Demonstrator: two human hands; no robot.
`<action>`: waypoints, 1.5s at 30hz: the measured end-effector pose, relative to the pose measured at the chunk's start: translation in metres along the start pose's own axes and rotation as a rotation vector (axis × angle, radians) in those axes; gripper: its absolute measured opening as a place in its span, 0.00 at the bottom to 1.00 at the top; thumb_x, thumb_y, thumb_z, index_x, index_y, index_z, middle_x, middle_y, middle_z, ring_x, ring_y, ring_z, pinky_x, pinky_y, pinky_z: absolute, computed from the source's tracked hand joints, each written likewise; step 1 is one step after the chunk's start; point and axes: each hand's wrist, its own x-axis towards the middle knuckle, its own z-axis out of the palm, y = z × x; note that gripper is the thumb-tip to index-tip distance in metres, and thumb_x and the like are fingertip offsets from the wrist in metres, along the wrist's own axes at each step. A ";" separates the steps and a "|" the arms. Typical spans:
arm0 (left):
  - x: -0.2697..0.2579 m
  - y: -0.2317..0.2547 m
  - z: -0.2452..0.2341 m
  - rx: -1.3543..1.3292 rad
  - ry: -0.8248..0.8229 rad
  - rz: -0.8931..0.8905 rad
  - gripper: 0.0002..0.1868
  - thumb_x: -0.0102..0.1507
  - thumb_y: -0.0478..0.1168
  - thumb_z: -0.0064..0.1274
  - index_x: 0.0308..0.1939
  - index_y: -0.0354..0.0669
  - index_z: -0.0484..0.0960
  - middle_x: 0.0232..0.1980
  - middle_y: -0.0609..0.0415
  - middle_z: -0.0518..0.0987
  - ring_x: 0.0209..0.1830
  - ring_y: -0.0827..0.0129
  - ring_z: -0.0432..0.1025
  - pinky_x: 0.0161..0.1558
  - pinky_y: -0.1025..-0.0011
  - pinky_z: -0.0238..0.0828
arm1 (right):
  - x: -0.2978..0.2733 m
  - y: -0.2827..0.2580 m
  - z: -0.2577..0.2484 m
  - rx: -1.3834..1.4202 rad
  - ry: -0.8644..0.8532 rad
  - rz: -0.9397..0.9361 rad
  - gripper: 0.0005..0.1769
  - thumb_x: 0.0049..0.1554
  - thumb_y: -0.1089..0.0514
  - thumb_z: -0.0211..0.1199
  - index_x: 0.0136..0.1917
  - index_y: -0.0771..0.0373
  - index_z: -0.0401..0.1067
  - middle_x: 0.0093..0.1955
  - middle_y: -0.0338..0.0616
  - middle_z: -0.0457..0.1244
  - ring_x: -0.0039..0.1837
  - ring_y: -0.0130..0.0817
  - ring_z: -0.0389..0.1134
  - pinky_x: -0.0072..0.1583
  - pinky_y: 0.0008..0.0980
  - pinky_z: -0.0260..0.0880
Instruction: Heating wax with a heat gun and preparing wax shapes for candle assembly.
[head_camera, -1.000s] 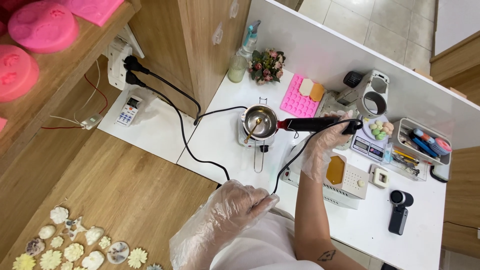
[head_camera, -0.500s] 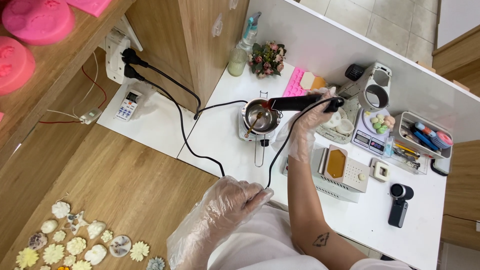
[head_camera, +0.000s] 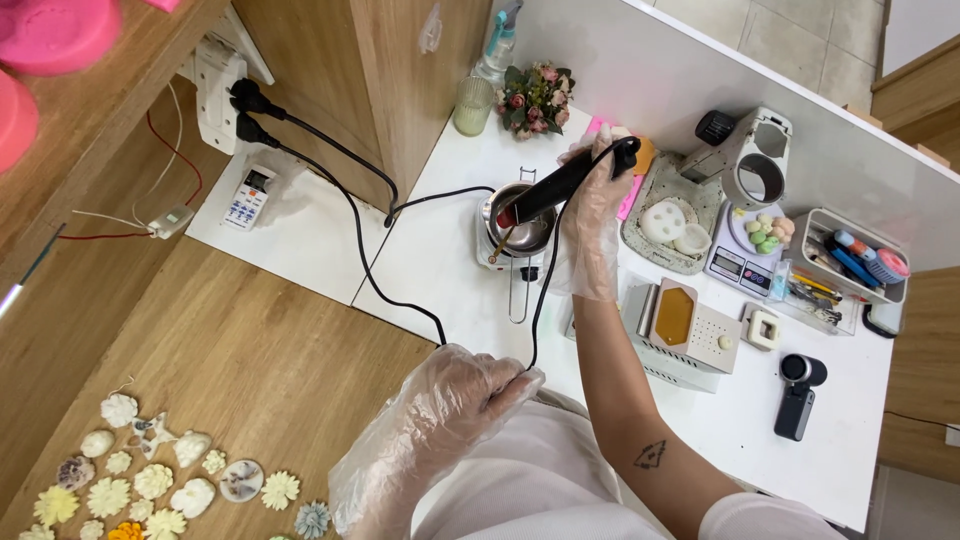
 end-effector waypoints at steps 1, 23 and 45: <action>0.000 -0.003 0.002 -0.003 0.032 0.042 0.19 0.65 0.46 0.60 0.23 0.40 0.76 0.19 0.46 0.74 0.18 0.54 0.70 0.25 0.57 0.66 | -0.001 -0.007 0.007 -0.023 -0.003 0.069 0.20 0.67 0.47 0.64 0.52 0.67 0.66 0.37 0.44 0.65 0.39 0.36 0.69 0.44 0.35 0.72; -0.026 -0.071 0.029 0.239 -0.292 -0.488 0.12 0.61 0.50 0.57 0.36 0.46 0.82 0.35 0.50 0.82 0.36 0.56 0.77 0.42 0.58 0.73 | -0.155 -0.067 0.078 -0.540 -1.244 -0.754 0.17 0.55 0.54 0.77 0.50 0.57 0.70 0.48 0.38 0.64 0.52 0.34 0.69 0.59 0.38 0.73; -0.019 -0.080 0.049 0.141 -0.243 -0.376 0.13 0.63 0.49 0.54 0.41 0.44 0.81 0.43 0.49 0.82 0.45 0.56 0.76 0.47 0.57 0.72 | -0.157 -0.068 0.059 -0.646 -1.321 -0.754 0.15 0.54 0.54 0.71 0.51 0.58 0.70 0.50 0.40 0.65 0.54 0.39 0.71 0.62 0.43 0.72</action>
